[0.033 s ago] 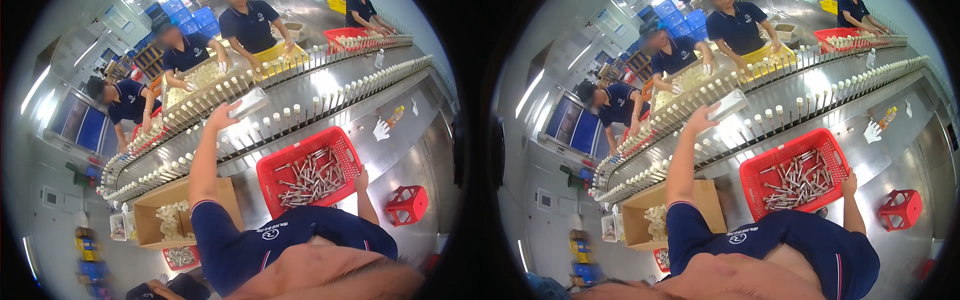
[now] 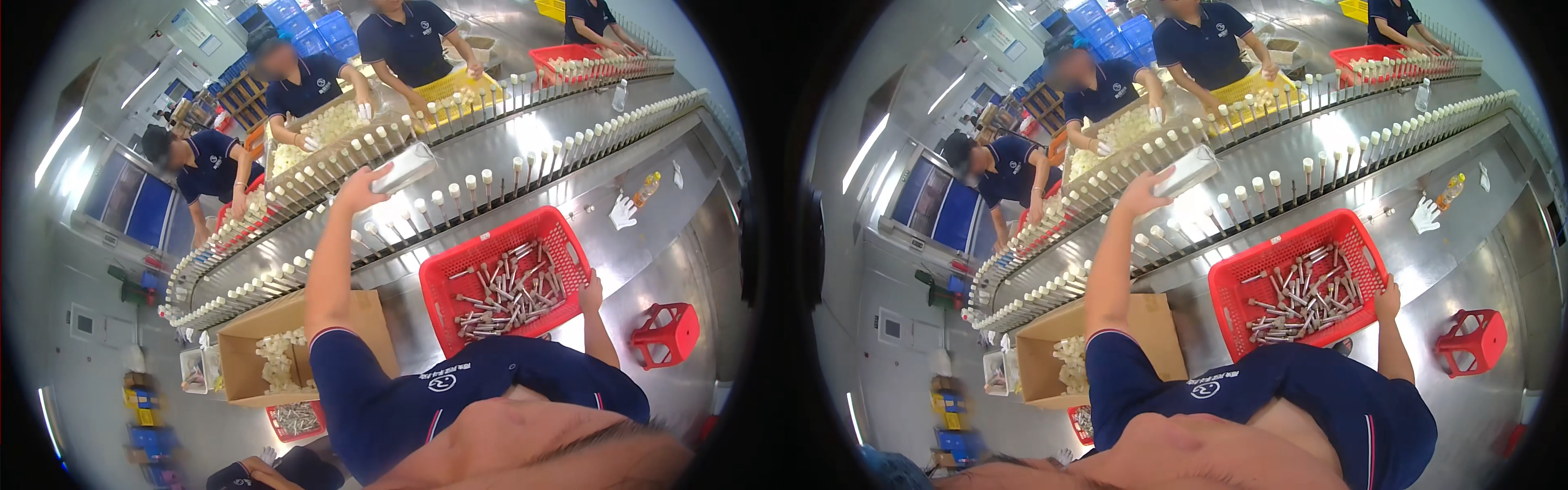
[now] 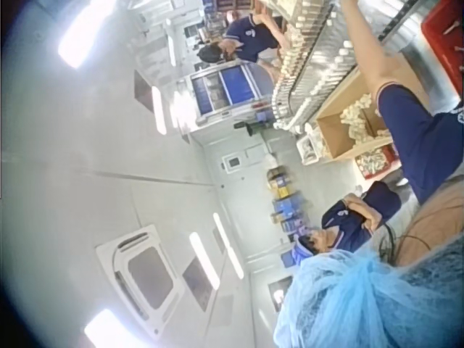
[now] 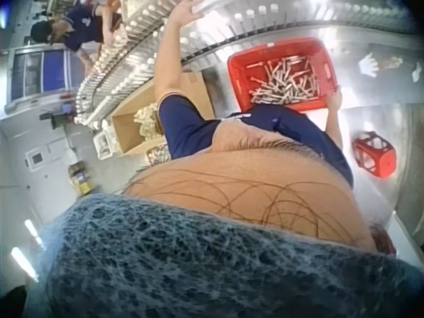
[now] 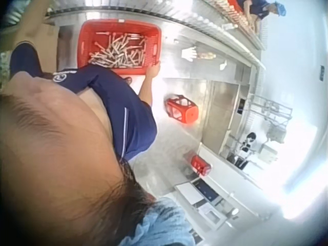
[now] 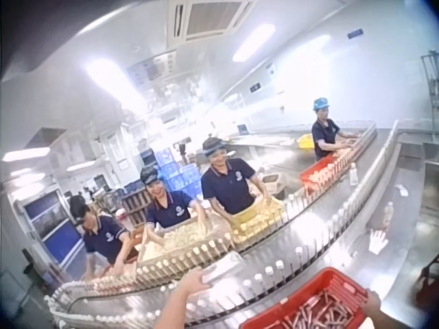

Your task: The person places small white cylindrical components from a red basket onto vertical pegs on a moving conveyor belt, occasionally picking up items that fell onto the workstation surface.

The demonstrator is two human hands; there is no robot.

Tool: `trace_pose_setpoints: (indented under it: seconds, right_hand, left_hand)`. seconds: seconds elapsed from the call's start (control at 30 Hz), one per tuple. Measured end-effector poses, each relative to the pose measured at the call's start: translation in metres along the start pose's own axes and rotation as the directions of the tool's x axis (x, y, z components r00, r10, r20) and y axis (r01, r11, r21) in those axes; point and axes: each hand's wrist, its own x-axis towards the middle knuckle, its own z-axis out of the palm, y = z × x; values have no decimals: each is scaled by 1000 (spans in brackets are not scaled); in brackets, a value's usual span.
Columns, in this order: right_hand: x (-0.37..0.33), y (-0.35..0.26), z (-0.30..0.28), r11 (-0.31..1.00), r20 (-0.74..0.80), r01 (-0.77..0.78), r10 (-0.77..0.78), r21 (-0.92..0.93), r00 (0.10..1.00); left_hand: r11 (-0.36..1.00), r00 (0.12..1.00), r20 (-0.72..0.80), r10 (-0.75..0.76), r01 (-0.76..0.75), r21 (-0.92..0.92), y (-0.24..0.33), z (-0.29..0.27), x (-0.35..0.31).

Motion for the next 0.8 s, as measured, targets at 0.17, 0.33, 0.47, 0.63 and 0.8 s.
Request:
trace_pose_setpoints:
  seconds: [0.17,0.33,0.47,0.63,0.8]
  right_hand:
    - [1,2,3,999,-24,14,-15,-34,1000]
    - [3,2,5,1000,-17,-2,2,-8,1000]
    - [3,6,6,1000,-11,21,-21,-1,1000]
    - [1,-4,0,1000,-12,9,-9,6,1000]
    - [2,-4,1,1000,-10,9,-9,9,1000]
  left_hand:
    - [996,999,50,-14,10,90,-2,-3,-19]
    - [995,992,93,-87,83,48,-21,49,-38]
    - [997,994,87,-68,63,50,-21,67,-24]
    - [1000,997,71,-7,9,-28,-12,72,-5]
    - [994,996,18,90,-89,-64,-8,52,8]
